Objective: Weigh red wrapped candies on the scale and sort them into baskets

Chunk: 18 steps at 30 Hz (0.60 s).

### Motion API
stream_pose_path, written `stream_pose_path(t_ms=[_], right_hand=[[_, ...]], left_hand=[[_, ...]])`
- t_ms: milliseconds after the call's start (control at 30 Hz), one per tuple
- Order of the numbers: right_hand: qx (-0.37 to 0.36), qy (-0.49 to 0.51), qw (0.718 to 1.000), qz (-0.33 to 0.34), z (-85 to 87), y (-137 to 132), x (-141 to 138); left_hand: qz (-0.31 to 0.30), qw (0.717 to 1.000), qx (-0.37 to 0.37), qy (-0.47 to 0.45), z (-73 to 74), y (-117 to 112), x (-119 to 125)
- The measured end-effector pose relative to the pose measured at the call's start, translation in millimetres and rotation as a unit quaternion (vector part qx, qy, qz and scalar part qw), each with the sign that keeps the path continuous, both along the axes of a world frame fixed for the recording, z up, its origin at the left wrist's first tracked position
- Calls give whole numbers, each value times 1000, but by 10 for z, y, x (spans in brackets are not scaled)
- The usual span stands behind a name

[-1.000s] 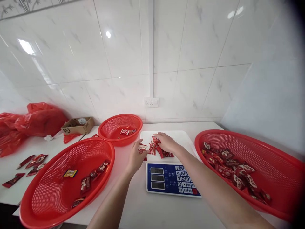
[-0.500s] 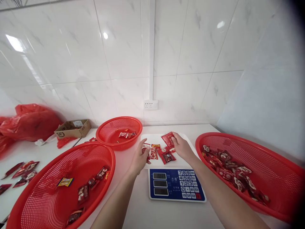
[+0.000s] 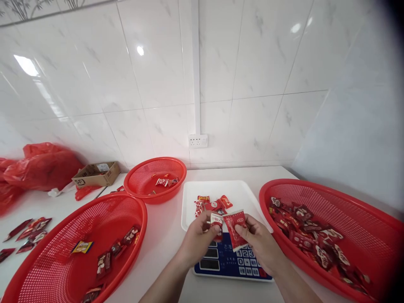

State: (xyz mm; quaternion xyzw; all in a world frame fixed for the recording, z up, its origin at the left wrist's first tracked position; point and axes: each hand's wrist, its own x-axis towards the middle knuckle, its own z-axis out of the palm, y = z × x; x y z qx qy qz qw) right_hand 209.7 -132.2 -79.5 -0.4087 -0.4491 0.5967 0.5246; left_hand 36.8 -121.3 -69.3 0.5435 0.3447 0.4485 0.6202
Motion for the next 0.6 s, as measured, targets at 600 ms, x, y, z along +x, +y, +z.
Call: stream_pose_path(t_ms=[600], right_hand=[[-2,62,997,-37,-96,62,147]], left_hand=[[154,913,183,331,17,189,-30]])
